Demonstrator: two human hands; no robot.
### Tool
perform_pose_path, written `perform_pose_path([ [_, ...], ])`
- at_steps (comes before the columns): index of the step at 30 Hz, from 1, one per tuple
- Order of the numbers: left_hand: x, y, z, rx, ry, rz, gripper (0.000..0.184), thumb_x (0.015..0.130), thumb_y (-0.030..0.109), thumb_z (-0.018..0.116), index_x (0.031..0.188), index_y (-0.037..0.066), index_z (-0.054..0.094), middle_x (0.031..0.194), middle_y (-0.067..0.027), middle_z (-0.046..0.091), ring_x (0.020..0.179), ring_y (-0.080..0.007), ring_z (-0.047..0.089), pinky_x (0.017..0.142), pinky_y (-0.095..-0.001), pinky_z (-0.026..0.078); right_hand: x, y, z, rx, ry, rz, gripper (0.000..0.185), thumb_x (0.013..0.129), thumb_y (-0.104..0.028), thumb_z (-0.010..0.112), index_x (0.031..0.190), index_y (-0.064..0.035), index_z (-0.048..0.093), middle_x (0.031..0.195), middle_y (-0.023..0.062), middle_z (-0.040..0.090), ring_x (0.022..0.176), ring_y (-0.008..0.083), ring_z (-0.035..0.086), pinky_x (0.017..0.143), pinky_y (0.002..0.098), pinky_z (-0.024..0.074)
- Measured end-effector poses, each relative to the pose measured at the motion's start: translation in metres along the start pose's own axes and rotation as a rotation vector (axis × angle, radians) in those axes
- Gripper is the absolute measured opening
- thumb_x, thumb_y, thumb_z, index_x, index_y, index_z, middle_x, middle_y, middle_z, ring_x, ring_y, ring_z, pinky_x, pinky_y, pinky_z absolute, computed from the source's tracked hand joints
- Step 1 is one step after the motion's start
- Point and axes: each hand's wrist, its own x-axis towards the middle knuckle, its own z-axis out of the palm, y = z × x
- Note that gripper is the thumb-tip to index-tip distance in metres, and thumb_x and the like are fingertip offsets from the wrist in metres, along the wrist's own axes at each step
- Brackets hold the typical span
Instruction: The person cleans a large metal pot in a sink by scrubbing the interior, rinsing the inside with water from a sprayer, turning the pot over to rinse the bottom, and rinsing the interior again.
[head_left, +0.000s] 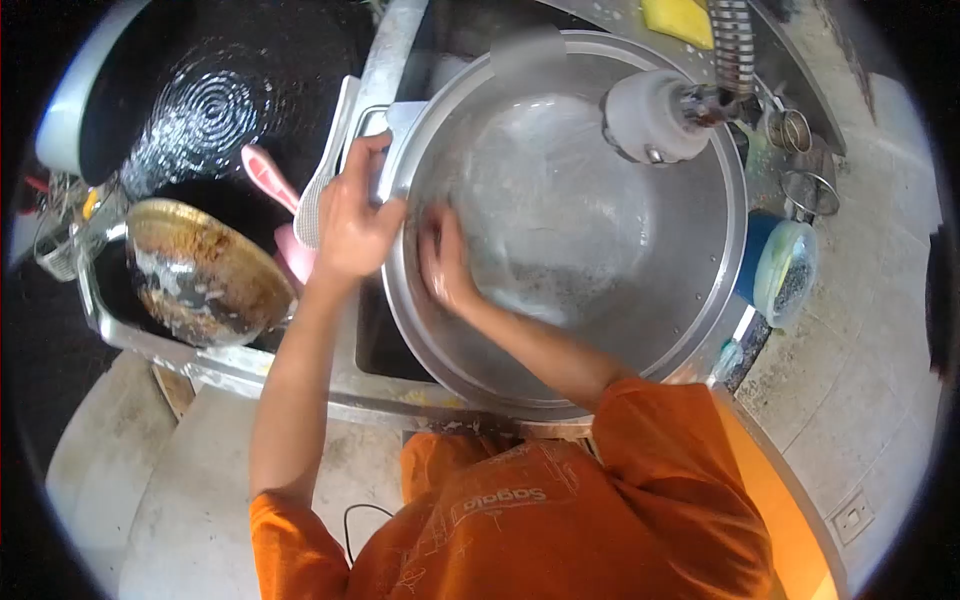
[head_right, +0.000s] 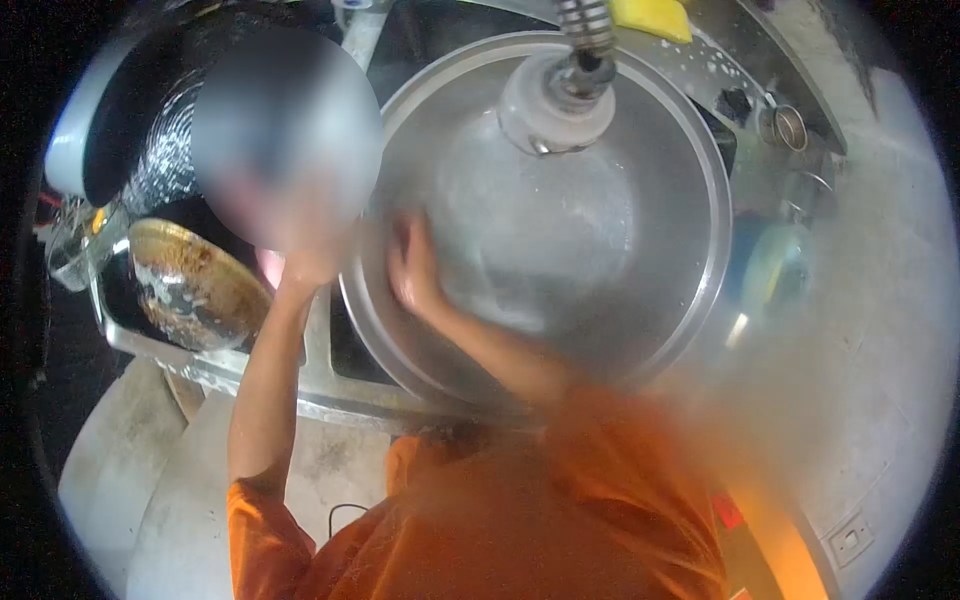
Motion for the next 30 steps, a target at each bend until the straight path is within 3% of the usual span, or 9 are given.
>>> perform_pose_path([
  [5,0.000,0.006,-0.001,-0.181,-0.030,-0.005,0.053,0.069,0.007,0.056,0.120,-0.001,0.046,0.095,-0.0207,0.066,0.081,-0.0251,0.065,0.074,-0.0326,0.050,-0.006,0.105,-0.207,-1.079,-0.838,-0.687,0.054,0.087,-0.022,0.054,0.136,-0.0047,0.040,0.141,0.0099,0.040,0.126,0.0307,0.039,0.112,0.0444,0.0216],
  [6,0.000,0.005,-0.001,-0.190,-0.033,0.023,0.053,0.069,0.007,0.055,0.121,-0.002,0.046,0.096,-0.0211,0.066,0.084,-0.0254,0.065,0.077,-0.0323,0.049,0.026,0.098,-0.204,-0.403,-0.543,-0.055,0.057,0.087,-0.027,0.054,0.137,-0.0056,0.039,0.143,0.0105,0.038,0.127,0.0293,0.039,0.113,0.0452,0.0194],
  [8,0.000,0.005,0.001,-0.216,-0.027,0.021,0.053,0.070,0.006,0.052,0.122,-0.003,0.045,0.098,-0.0222,0.065,0.089,-0.0261,0.065,0.081,-0.0325,0.049,0.077,0.096,-0.144,-1.276,0.320,-0.214,0.056,0.086,-0.035,0.052,0.134,-0.0079,0.043,0.138,0.0128,0.045,0.121,0.0271,0.047,0.110,0.0455,0.0265],
  [10,0.005,0.005,0.004,-0.306,-0.074,-0.018,0.054,0.069,0.006,0.049,0.122,-0.003,0.045,0.099,-0.0225,0.065,0.089,-0.0259,0.064,0.081,-0.0322,0.048,0.133,0.008,-0.111,-1.103,-0.429,0.012,0.043,0.086,-0.037,0.051,0.115,-0.0050,0.057,0.119,0.0168,0.058,0.109,0.0308,0.054,0.100,0.0445,0.0370],
  [14,0.002,0.007,0.001,-0.262,-0.081,-0.066,0.055,0.069,0.007,0.049,0.122,-0.004,0.044,0.097,-0.0235,0.065,0.081,-0.0256,0.065,0.075,-0.0320,0.049,0.133,0.073,-0.240,-1.486,-0.059,-0.398,0.041,0.088,-0.029,0.050,0.118,-0.0024,0.052,0.127,0.0161,0.047,0.115,0.0305,0.050,0.098,0.0420,0.0375],
  [17,0.000,0.003,0.004,-0.276,-0.014,0.010,0.053,0.070,0.009,0.050,0.122,-0.001,0.046,0.093,-0.0228,0.065,0.070,-0.0269,0.063,0.067,-0.0348,0.048,0.034,0.078,-0.308,-1.855,-0.180,-0.123,0.054,0.092,-0.024,0.043,0.141,-0.0033,0.037,0.153,0.0145,0.022,0.138,0.0301,0.029,0.106,0.0417,0.0315],
  [23,-0.001,0.003,-0.002,-0.097,-0.024,0.001,0.053,0.073,0.012,0.054,0.124,0.002,0.046,0.093,-0.0235,0.065,0.073,-0.0323,0.063,0.071,-0.0376,0.048,-0.070,-0.039,-0.125,-0.851,-1.018,0.798,0.093,0.090,-0.067,0.022,0.145,0.0078,0.010,0.151,0.0298,0.010,0.141,0.0436,0.006,0.114,0.0515,0.0014],
  [26,-0.007,0.008,-0.003,-0.159,-0.075,-0.051,0.051,0.078,0.014,0.053,0.127,0.001,0.045,0.100,-0.0264,0.064,0.084,-0.0364,0.065,0.077,-0.0413,0.048,-0.079,-0.044,-0.072,-0.131,-0.705,0.594,0.076,0.095,-0.061,0.023,0.145,-0.0048,0.027,0.149,0.0205,0.026,0.139,0.0342,0.021,0.116,0.0448,0.0137],
  [30,-0.004,-0.003,0.004,-0.085,-0.121,-0.041,0.048,0.084,0.015,0.052,0.127,-0.003,0.044,0.107,-0.0304,0.061,0.104,-0.0412,0.060,0.091,-0.0429,0.045,-0.084,-0.038,-0.157,-0.251,-0.376,0.320,0.066,0.094,-0.056,0.038,0.129,-0.0024,0.051,0.139,0.0177,0.045,0.131,0.0335,0.039,0.111,0.0467,0.0256],
])
